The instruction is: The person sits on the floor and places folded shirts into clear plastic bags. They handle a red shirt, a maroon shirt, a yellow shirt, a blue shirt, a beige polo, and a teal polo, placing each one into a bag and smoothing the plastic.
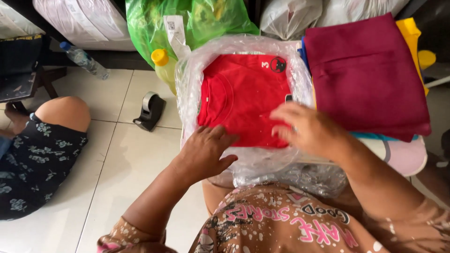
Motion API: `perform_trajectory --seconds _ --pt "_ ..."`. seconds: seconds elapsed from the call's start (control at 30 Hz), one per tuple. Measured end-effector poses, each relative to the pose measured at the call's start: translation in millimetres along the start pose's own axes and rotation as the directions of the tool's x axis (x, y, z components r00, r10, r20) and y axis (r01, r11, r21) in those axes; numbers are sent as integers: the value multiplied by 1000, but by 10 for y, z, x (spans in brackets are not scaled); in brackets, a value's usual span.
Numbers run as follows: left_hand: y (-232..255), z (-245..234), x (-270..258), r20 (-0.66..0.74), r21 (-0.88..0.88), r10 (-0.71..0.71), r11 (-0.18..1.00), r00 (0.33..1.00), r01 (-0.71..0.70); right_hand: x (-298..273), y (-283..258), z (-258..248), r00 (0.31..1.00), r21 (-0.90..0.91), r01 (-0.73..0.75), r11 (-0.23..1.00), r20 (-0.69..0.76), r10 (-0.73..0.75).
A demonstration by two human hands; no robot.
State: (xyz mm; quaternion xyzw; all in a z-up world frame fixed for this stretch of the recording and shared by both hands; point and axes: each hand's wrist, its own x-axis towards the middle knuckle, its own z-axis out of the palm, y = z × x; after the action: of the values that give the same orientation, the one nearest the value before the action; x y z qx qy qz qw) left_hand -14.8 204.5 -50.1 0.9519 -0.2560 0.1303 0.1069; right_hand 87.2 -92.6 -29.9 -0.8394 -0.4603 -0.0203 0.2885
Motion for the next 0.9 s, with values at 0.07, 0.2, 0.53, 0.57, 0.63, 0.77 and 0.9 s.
perform_trajectory --seconds 0.07,0.2,0.53,0.57,0.63,0.77,0.9 --pt "109 7 58 106 30 -84 996 991 82 -83 310 69 989 -251 -151 956 -46 144" --pt "188 96 221 99 82 -176 982 979 169 -171 151 -310 955 -44 -174 984 -251 158" --pt "1543 375 1816 -311 -522 216 775 925 -356 -685 1506 -514 748 -391 -654 648 -205 631" --pt "1605 805 2054 -372 -537 97 789 923 -299 -735 1553 -502 729 -410 -665 625 -172 663" --pt "1485 1294 2418 -438 -542 -26 805 899 -241 -682 1492 -565 722 -432 -661 613 -143 678" --pt "652 1708 2626 -139 -635 -534 694 834 339 -583 1186 -700 680 -274 -726 631 -148 718" --pt "344 1639 2714 594 -713 -595 -79 541 696 -597 1158 -725 673 -253 -732 633 -120 730"
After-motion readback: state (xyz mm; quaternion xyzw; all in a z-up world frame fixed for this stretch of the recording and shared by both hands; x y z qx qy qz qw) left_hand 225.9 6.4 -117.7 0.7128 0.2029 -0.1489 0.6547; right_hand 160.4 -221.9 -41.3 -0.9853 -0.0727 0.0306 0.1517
